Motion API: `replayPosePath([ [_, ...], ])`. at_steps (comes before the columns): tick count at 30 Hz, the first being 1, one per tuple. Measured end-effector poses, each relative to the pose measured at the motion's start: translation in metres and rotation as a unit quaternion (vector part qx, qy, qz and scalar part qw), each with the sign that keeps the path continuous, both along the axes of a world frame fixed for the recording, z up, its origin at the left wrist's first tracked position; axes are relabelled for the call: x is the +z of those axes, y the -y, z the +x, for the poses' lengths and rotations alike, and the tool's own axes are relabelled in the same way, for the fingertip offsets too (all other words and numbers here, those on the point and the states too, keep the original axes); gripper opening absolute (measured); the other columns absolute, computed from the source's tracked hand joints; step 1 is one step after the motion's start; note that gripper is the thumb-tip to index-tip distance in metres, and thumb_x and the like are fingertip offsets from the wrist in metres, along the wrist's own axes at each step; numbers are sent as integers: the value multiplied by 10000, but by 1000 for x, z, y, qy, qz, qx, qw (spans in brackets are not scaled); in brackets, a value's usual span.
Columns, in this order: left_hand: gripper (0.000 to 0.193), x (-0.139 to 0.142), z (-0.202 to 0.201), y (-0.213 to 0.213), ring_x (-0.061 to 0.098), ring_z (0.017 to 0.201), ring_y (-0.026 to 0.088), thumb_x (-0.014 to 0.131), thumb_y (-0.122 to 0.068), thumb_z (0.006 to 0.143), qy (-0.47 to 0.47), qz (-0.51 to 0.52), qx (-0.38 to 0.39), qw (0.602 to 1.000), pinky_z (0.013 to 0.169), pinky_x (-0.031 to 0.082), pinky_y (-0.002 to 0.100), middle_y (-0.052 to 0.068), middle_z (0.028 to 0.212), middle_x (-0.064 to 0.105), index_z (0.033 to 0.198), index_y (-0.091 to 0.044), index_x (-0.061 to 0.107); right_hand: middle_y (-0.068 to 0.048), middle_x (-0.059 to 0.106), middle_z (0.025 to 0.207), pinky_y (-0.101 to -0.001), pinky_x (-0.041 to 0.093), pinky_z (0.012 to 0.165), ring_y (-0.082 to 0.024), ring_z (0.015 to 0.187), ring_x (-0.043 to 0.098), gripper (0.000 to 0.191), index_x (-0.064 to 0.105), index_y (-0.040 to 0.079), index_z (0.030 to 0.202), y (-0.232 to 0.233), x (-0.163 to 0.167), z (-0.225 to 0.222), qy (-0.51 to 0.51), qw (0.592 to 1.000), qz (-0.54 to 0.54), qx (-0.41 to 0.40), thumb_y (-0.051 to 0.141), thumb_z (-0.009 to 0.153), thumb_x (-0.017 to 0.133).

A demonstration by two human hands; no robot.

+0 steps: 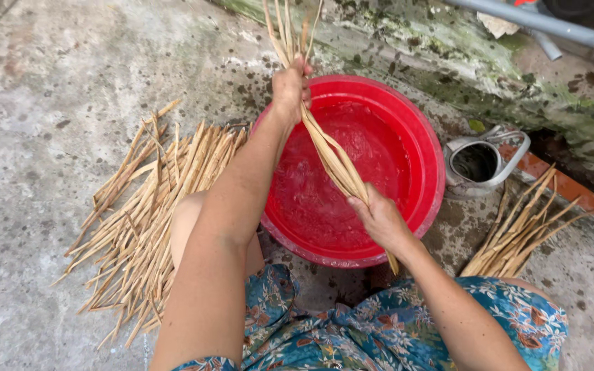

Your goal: The person repeatedly picks up bundles of dried sticks from the floor, submerges them in a red bucket of water, and rubs them with both hands. The person then places the wet sticks back on the floor and repeats the process with new bundles.

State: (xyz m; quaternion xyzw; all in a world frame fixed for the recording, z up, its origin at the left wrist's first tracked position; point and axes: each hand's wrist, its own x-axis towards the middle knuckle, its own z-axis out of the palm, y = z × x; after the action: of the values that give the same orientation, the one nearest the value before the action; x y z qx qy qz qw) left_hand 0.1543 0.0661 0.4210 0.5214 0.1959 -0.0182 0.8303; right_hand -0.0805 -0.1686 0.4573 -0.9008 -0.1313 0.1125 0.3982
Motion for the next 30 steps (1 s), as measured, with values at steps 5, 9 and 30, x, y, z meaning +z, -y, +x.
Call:
replayPosePath([
  [5, 367, 31, -6, -8, 488, 448, 145, 505, -295, 1074, 20, -44, 18, 999, 400, 514, 320, 22, 575, 509, 804, -58, 583, -74, 603, 723, -308, 456, 503, -141, 562, 501, 381, 689, 79, 1055, 16, -19, 23, -221, 968, 27, -115, 417, 1081, 514],
  [9, 64, 36, 2, -27, 485, 475, 106, 490, -109, 976, 41, -98, 79, 991, 384, 414, 260, 13, 708, 630, 1006, -146, 533, -61, 565, 669, -315, 459, 489, -148, 531, 500, 493, 730, 21, 1042, 20, -30, 21, -263, 957, 78, -89, 459, 1090, 507],
  [30, 726, -5, -125, 117, 655, 683, 311, 709, -586, 885, -43, 138, -400, 905, 578, 506, 408, 230, 892, 713, 1207, 65, 711, -67, 676, 823, -320, 586, 519, -180, 664, 688, 306, 597, 0, 1112, 29, -54, 60, -252, 885, 362, -152, 280, 1004, 532],
])
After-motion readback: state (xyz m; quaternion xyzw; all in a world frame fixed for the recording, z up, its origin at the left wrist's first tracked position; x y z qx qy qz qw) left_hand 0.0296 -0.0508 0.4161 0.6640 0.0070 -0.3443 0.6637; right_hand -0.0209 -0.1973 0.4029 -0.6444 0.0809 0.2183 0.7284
